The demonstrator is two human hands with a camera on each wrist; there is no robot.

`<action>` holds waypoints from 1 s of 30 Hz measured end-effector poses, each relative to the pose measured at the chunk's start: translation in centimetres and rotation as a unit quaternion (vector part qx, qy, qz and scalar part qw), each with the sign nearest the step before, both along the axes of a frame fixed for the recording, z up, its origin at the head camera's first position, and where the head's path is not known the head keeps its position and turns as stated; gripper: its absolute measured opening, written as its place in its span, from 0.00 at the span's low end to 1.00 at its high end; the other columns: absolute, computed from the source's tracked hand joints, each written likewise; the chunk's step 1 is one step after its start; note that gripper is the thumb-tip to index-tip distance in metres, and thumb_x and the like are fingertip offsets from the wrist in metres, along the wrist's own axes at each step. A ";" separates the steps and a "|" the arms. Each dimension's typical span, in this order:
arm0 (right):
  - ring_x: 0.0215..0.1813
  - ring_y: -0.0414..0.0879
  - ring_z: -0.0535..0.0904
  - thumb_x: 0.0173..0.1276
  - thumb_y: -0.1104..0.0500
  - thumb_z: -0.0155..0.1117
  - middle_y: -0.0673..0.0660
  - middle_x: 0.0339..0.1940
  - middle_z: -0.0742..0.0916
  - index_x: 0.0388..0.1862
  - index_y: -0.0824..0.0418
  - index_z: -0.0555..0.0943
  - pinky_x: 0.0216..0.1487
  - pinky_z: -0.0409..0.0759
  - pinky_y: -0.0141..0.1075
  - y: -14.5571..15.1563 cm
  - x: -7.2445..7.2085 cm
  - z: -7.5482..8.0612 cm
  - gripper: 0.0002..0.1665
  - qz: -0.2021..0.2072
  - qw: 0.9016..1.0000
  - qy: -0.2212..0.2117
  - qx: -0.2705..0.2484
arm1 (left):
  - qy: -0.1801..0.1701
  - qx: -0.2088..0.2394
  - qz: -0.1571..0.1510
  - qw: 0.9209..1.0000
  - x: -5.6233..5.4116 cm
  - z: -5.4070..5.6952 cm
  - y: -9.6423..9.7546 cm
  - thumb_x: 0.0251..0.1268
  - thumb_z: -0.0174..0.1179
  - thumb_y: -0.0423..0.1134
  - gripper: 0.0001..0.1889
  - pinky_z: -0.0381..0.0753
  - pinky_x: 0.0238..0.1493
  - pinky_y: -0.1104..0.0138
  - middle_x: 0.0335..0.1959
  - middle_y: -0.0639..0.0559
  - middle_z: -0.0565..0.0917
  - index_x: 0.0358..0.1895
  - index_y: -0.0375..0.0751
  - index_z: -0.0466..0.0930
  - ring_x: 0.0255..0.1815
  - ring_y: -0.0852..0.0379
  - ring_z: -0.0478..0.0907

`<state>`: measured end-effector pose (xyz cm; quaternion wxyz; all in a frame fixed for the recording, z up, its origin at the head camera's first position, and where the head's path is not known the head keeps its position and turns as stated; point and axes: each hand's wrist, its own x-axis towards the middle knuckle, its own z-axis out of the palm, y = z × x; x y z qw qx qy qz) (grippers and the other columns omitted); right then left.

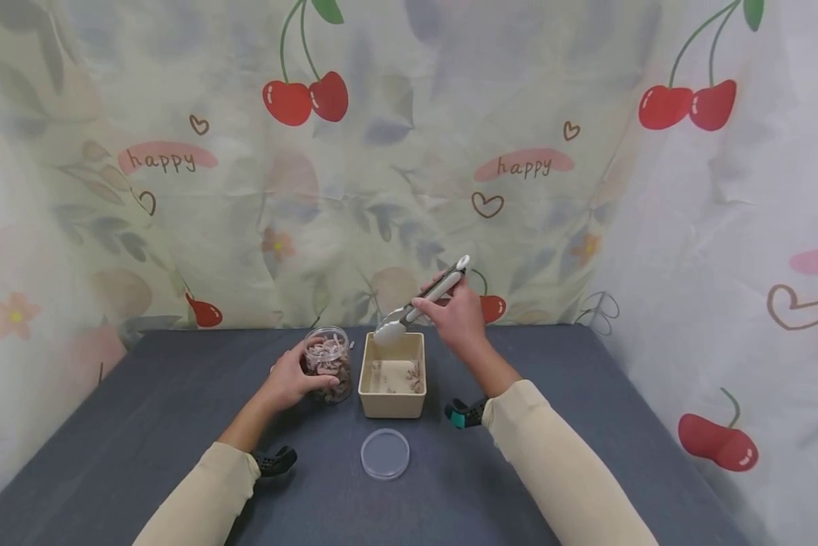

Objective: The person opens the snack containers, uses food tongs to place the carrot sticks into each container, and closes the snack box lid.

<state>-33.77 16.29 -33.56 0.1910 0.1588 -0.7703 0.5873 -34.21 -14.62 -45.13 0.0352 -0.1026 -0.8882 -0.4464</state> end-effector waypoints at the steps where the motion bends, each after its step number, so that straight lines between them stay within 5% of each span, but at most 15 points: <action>1: 0.47 0.55 0.84 0.60 0.66 0.72 0.65 0.46 0.86 0.55 0.69 0.67 0.44 0.81 0.37 -0.2 0.1 0.4 0.30 0.002 1.000 0.000 -0.004 | 0.000 0.001 0.001 1.000 0.0 0.0 0.0 0.45 0.76 0.55 0.51 0.64 0.62 0.45 0.67 0.36 0.68 0.73 0.41 0.61 0.66 0.38 0.65; 12: 0.44 0.55 0.85 0.58 0.68 0.73 0.65 0.45 0.86 0.52 0.69 0.68 0.42 0.81 0.36 -2.9 0.5 3.1 0.28 0.030 0.997 0.056 -0.035 | 0.019 0.005 -0.004 1.000 0.2 0.1 0.1 0.45 0.78 0.51 0.49 0.65 0.61 0.47 0.63 0.36 0.72 0.71 0.39 0.63 0.62 0.40 0.69; 30: 0.48 0.57 0.84 0.57 0.69 0.73 0.68 0.49 0.85 0.55 0.71 0.67 0.44 0.81 0.34 -6.1 1.0 3.4 0.31 0.087 0.994 0.032 -0.062 | 0.028 0.016 -0.007 0.999 0.0 -0.2 0.1 0.44 0.78 0.50 0.47 0.67 0.59 0.48 0.61 0.38 0.75 0.69 0.41 0.65 0.59 0.43 0.72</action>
